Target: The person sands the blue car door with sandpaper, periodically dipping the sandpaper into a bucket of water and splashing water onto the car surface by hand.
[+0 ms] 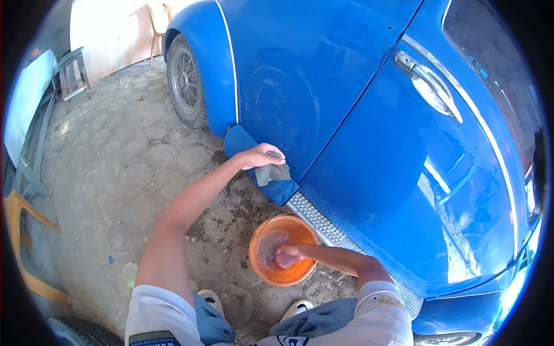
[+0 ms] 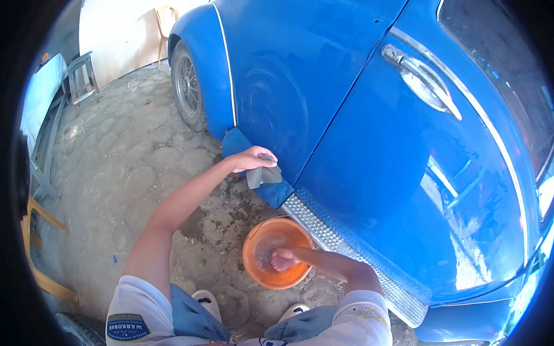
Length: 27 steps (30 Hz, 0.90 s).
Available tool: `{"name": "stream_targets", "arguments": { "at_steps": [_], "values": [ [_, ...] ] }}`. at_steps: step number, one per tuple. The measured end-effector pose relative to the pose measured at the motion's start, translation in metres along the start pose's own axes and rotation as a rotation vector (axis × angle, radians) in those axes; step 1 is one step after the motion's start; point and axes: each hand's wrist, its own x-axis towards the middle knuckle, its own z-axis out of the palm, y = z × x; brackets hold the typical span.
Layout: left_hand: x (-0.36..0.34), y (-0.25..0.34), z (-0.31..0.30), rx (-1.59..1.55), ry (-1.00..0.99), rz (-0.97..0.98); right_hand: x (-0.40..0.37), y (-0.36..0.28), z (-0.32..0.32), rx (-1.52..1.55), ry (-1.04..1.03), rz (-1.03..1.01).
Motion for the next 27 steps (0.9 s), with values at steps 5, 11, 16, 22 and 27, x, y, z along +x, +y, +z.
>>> {"name": "stream_targets", "arguments": {
  "at_steps": [5, 11, 16, 22, 27],
  "values": [
    [-0.007, 0.093, -0.041, 0.133, 0.366, 0.491, -0.074, -0.077, 0.243, -0.29, 0.51, -0.264],
    [-0.03, 0.157, -0.094, -0.139, 0.801, 0.801, -0.202, -0.197, 0.497, -1.046, 1.058, -0.98],
    [-0.047, 0.163, -0.114, -0.237, 0.851, 0.798, -0.236, -0.319, 0.579, -2.259, 1.777, -1.26],
    [-0.064, 0.157, -0.127, -0.299, 1.013, 0.844, -0.187, -0.384, 0.56, -2.652, 2.278, -0.982],
    [-0.069, 0.153, -0.13, -0.342, 1.019, 0.804, -0.106, -0.361, 0.442, -2.945, 2.766, -0.131]
  ]
}}
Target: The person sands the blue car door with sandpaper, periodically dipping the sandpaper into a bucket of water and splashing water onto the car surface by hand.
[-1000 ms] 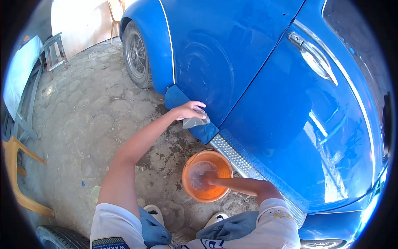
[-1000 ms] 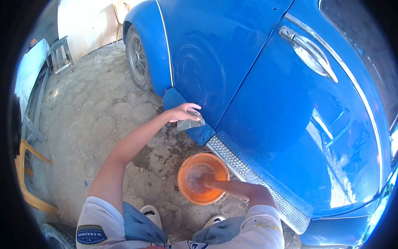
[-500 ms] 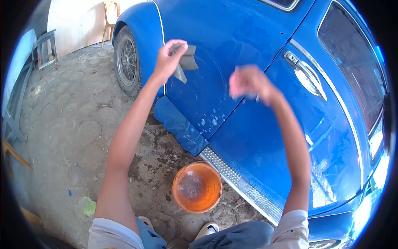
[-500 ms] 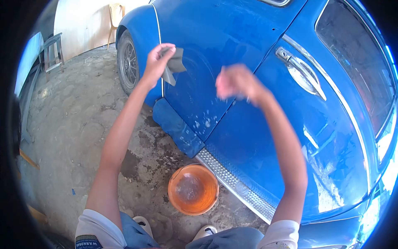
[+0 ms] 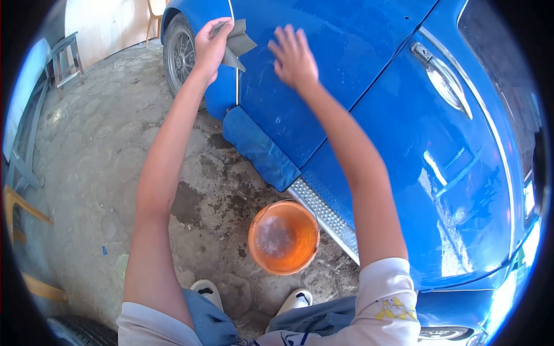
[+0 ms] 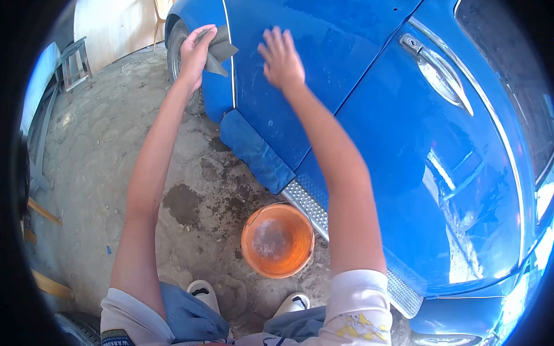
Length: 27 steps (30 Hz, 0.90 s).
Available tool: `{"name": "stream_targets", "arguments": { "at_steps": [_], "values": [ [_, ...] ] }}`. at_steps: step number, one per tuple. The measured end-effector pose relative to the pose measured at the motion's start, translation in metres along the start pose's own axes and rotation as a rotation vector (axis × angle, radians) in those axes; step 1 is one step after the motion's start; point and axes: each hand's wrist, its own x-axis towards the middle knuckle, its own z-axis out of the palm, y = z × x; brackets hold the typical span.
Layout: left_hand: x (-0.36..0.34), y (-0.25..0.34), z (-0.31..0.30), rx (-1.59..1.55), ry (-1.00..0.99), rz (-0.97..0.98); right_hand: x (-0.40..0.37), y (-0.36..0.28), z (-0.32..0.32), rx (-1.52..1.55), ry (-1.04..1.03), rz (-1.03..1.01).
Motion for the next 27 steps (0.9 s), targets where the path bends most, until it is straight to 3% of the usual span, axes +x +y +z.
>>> {"name": "stream_targets", "arguments": {
  "at_steps": [3, 7, 12, 14, 16, 17, 19, 20, 21, 22, 25, 27],
  "values": [
    [-0.006, 0.005, 0.002, 0.018, -0.034, -0.026, -0.067, -0.071, 0.015, -0.044, -0.181, -0.228],
    [-0.013, 0.004, 0.005, 0.125, -0.118, 0.003, -0.167, -0.106, 0.024, 0.06, -0.25, -0.473],
    [-0.032, -0.02, -0.003, 0.219, -0.242, -0.134, -0.251, -0.083, 0.018, 0.397, -0.326, -0.522],
    [-0.038, -0.035, -0.006, 0.265, -0.23, -0.09, -0.27, -0.076, 0.008, 0.539, -0.352, -0.543],
    [-0.039, -0.061, -0.008, 0.3, -0.205, -0.027, -0.28, -0.066, -0.009, 0.876, -0.466, -0.326],
    [-0.038, -0.074, -0.007, 0.313, -0.033, -0.085, -0.287, -0.067, -0.011, 0.9, -0.284, -0.273],
    [-0.038, -0.097, -0.006, 0.334, 0.239, -0.185, -0.289, -0.055, -0.032, 0.944, -0.342, -0.257],
    [-0.036, -0.107, -0.007, 0.327, 0.24, -0.184, -0.288, -0.049, -0.04, 1.002, -0.399, -0.243],
    [-0.031, -0.126, -0.012, 0.333, 0.372, -0.283, -0.289, -0.047, -0.039, 1.032, -0.255, -0.226],
    [-0.031, -0.144, -0.014, 0.34, 0.506, -0.384, -0.287, -0.041, -0.041, 1.03, -0.258, -0.232],
    [-0.042, -0.183, -0.004, 0.338, 0.626, -0.361, -0.274, -0.015, -0.058, 1.063, -0.188, -0.185],
    [-0.042, -0.2, 0.006, 0.318, 0.545, -0.426, -0.268, 0.0, -0.064, 1.057, -0.094, -0.118]
  ]
}}
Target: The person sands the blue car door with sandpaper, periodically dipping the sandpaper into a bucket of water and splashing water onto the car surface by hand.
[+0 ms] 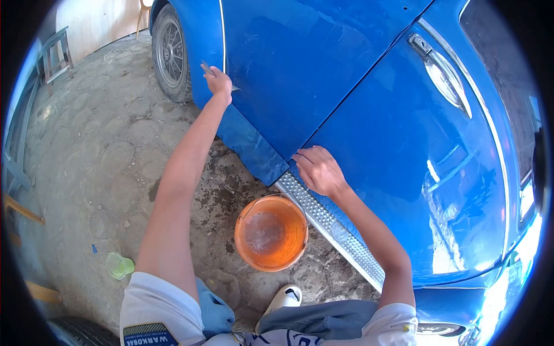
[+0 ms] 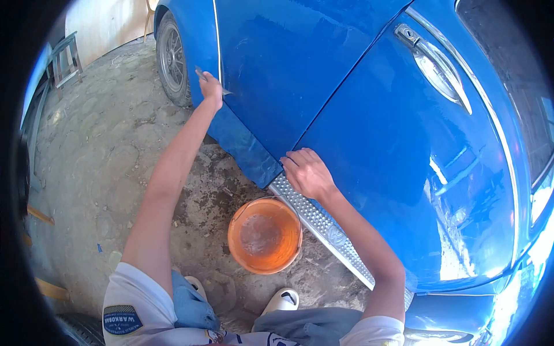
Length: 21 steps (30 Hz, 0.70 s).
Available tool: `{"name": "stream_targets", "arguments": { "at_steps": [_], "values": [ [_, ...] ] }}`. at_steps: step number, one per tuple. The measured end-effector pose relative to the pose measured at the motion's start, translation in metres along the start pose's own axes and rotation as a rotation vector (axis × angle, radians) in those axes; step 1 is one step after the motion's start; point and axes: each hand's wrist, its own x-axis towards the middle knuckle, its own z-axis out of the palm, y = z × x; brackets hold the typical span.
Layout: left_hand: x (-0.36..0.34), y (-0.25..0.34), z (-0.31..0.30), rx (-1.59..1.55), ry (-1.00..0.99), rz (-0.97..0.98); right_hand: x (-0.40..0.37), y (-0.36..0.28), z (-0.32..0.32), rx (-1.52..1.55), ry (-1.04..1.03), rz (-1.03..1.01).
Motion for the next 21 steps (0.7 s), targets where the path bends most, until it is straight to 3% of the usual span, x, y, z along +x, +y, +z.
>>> {"name": "stream_targets", "arguments": {
  "at_steps": [2, 5, 6, 7, 11, 15, 18, 21],
  "values": [
    [0.02, -0.031, 0.024, 0.026, -0.196, -0.111, -0.002, 0.006, -0.012, -0.013, 0.035, 0.001],
    [-0.031, -0.013, 0.063, 0.142, -0.164, -0.081, -0.012, 0.014, -0.024, -0.011, 0.087, 0.019],
    [-0.026, -0.013, 0.079, 0.116, -0.074, -0.225, -0.017, 0.017, -0.027, -0.014, 0.086, -0.007],
    [-0.034, -0.001, 0.084, 0.116, -0.076, -0.218, -0.02, 0.02, -0.028, -0.018, 0.086, -0.032],
    [-0.068, 0.06, 0.095, 0.109, -0.135, 0.446, -0.031, 0.029, -0.026, 0.002, 0.072, -0.059],
    [-0.156, 0.106, 0.105, 0.131, -0.404, 1.223, -0.024, 0.025, -0.023, -0.108, 0.044, -0.108],
    [-0.225, 0.083, 0.073, 0.147, -0.626, 1.452, -0.023, 0.025, -0.023, -0.177, 0.041, -0.122],
    [-0.199, 0.038, 0.064, 0.187, -0.658, 1.474, -0.021, 0.022, -0.026, -0.21, 0.031, -0.145]
  ]
}}
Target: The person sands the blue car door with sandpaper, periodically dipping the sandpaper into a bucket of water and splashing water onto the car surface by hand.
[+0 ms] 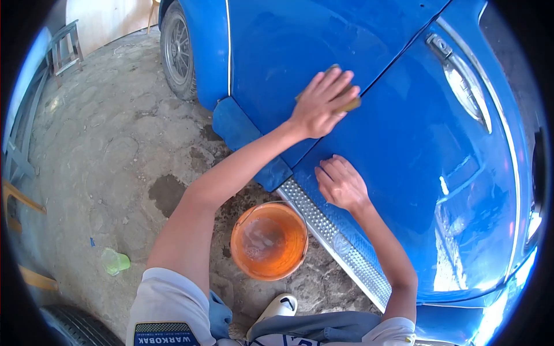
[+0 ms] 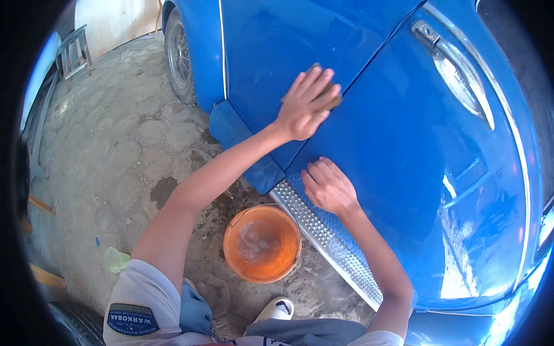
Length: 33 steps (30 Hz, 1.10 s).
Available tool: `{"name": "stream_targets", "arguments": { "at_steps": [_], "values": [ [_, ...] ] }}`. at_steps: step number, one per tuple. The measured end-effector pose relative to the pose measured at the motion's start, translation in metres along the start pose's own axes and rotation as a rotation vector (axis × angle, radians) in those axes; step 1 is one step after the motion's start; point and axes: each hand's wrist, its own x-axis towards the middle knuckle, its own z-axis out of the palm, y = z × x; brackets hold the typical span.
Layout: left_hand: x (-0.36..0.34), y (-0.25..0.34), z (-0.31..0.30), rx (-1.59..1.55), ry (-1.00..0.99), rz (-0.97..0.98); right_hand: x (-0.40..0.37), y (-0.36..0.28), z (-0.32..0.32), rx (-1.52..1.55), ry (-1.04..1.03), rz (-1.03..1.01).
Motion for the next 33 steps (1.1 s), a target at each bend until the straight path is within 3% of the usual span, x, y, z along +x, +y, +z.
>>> {"name": "stream_targets", "arguments": {
  "at_steps": [1, 3, 6, 7, 8, 10, 11, 13, 14, 18, 20, 21, 23, 26, 29, 31, 32, 33],
  "values": [
    [-0.009, -0.017, -0.009, 0.015, -0.019, -0.017, -0.001, 0.001, -0.001, -0.001, -0.014, -0.003],
    [-0.02, -0.067, -0.026, 0.019, 0.19, -0.119, 0.0, 0.002, -0.001, -0.002, -0.005, -0.002],
    [-0.07, -0.154, -0.018, 0.043, 0.374, -0.881, 0.0, 0.0, 0.001, -0.015, 0.006, 0.001],
    [-0.074, -0.151, -0.005, 0.074, 0.306, -1.311, 0.0, -0.001, 0.001, -0.017, 0.0, 0.01],
    [-0.065, -0.12, -0.005, 0.015, 0.302, -1.367, 0.001, 0.0, 0.001, -0.02, -0.005, 0.015],
    [-0.068, -0.095, 0.003, 0.0, 0.293, -1.204, 0.001, 0.0, 0.002, -0.026, -0.004, 0.01],
    [-0.062, -0.093, 0.005, -0.067, 0.328, -1.247, 0.001, 0.0, 0.002, -0.041, -0.011, 0.012],
    [-0.018, -0.063, -0.017, -0.069, 0.251, -1.151, 0.001, -0.001, 0.003, -0.05, -0.018, 0.01],
    [-0.004, -0.064, -0.01, -0.032, 0.259, -0.949, 0.001, -0.001, 0.002, -0.062, -0.024, 0.008],
    [0.059, 0.004, -0.014, -0.008, 0.182, -0.451, 0.001, -0.001, 0.007, -0.084, -0.037, 0.016],
    [0.048, 0.024, -0.009, -0.042, 0.129, -0.241, 0.003, -0.001, 0.005, -0.086, -0.061, 0.014],
    [0.035, 0.026, -0.006, -0.05, 0.135, -0.249, 0.002, -0.002, 0.004, -0.088, -0.075, 0.014],
    [0.0, 0.013, -0.004, -0.051, -0.112, 0.08, 0.003, -0.003, 0.004, -0.094, -0.082, 0.012],
    [-0.004, -0.041, -0.018, 0.049, -0.107, 0.01, 0.003, -0.001, 0.002, -0.094, -0.067, 0.013],
    [0.005, -0.081, -0.033, 0.035, 0.097, -0.153, 0.004, -0.001, 0.003, -0.066, -0.058, 0.024],
    [0.009, -0.086, -0.033, 0.022, 0.202, -0.305, 0.005, 0.0, 0.003, -0.039, -0.045, 0.028],
    [0.007, -0.081, -0.028, 0.021, 0.198, -0.307, 0.004, -0.001, 0.003, -0.035, -0.045, 0.031],
    [0.008, -0.068, -0.023, 0.057, 0.177, -0.429, 0.003, -0.002, 0.004, -0.014, -0.03, 0.038]
  ]
}}
